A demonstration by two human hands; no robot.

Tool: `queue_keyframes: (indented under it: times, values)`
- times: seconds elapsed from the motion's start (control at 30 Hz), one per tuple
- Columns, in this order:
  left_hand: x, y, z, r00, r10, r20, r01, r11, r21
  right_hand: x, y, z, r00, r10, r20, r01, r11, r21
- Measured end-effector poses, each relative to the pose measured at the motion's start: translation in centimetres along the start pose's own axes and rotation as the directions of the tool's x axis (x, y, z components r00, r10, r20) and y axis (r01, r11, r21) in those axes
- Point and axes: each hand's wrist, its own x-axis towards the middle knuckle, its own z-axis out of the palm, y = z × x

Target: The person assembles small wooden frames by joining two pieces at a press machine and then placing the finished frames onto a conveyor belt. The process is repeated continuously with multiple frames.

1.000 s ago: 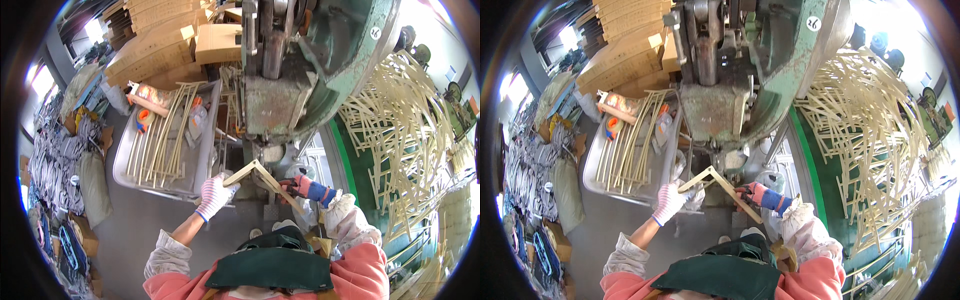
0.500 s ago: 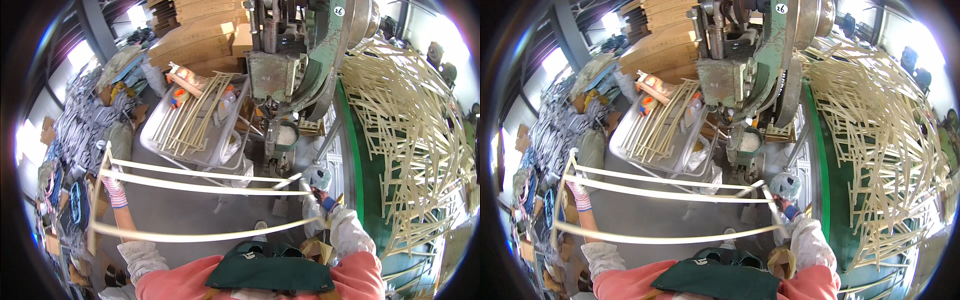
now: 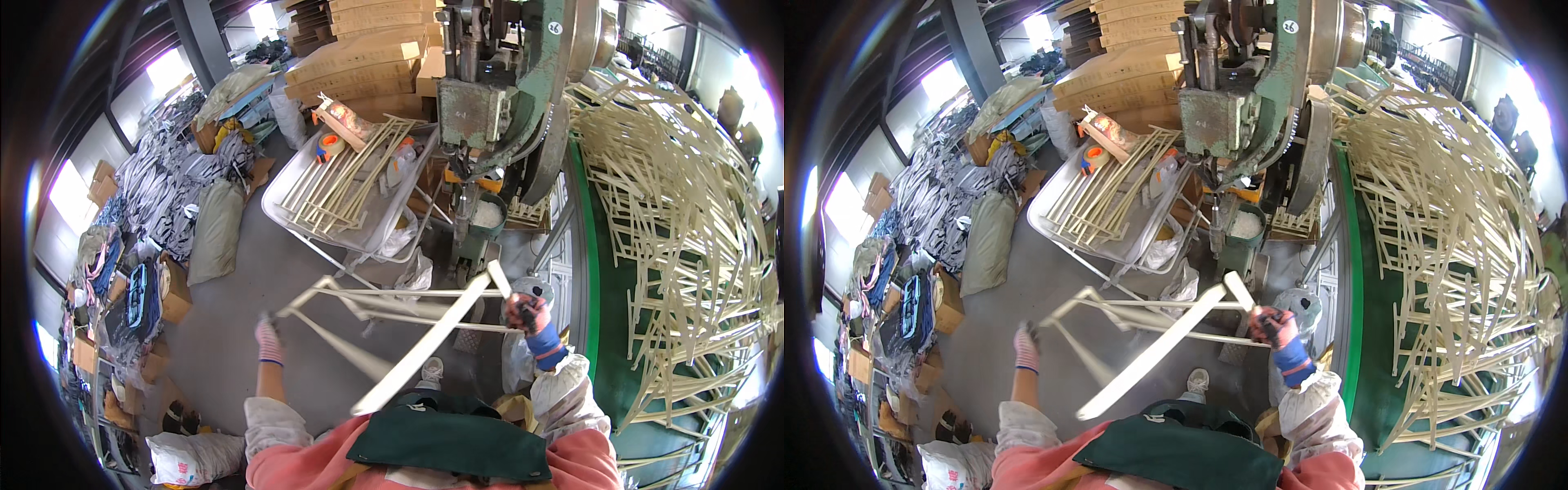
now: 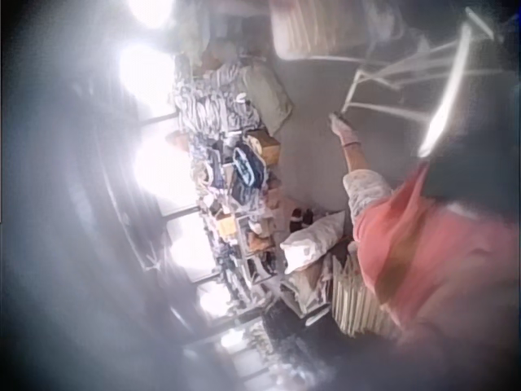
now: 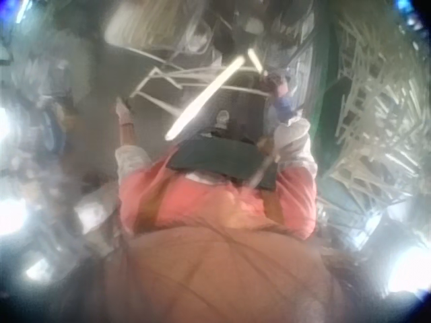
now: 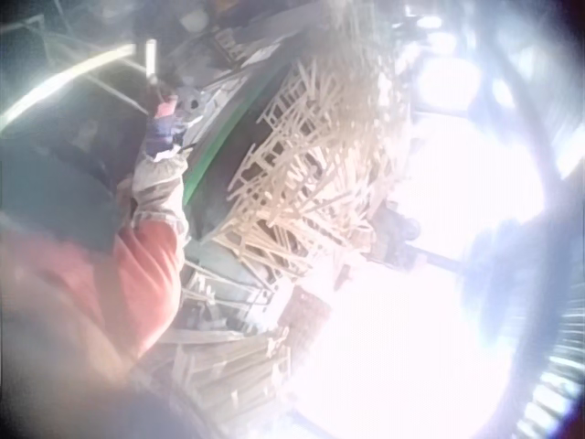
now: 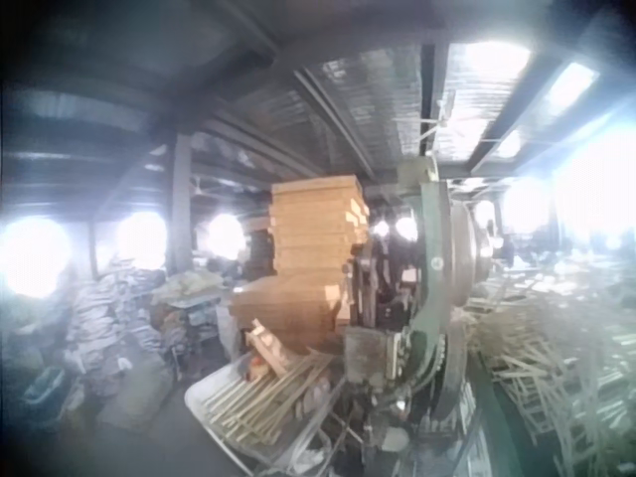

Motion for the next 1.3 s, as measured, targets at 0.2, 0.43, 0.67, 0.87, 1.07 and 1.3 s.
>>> queue_keyframes:
  times: [0.2, 0.43, 0.67, 0.87, 1.07, 1.3]
  values:
    - [-14.3, -3.3, 13.4, 0.195, -0.148, 0.970, -0.351, 0.913, 0.210, 3.4, 3.5, 5.0, 0.996, -0.029, -0.080, -0.036, 0.706, -0.707]
    - [-19.9, -2.7, 21.8, -0.093, -0.344, 0.935, -0.572, 0.787, 0.233, 5.7, 2.0, -0.1, 0.953, 0.013, -0.301, -0.218, 0.720, -0.659]
    - [-19.2, -0.2, 36.1, 0.572, -0.086, 0.816, 0.070, 0.996, 0.056, 10.8, -0.1, 2.3, 0.877, 0.076, -0.475, -0.245, 0.920, -0.306]
    - [-18.9, 2.3, 42.9, 0.340, -0.181, 0.923, 0.043, 0.983, 0.177, 15.4, -2.3, 3.9, 0.828, -0.015, -0.561, -0.077, 0.987, -0.140]
    - [-17.7, 3.8, 45.1, 0.349, -0.251, 0.903, 0.060, 0.967, 0.246, 18.4, -2.5, 3.6, 0.773, 0.002, -0.634, -0.145, 0.974, -0.174]
    - [-16.2, 2.7, 46.3, 0.265, -0.270, 0.925, 0.031, 0.962, 0.272, 17.1, -4.9, 2.2, 0.919, 0.151, -0.364, -0.246, 0.942, -0.230]
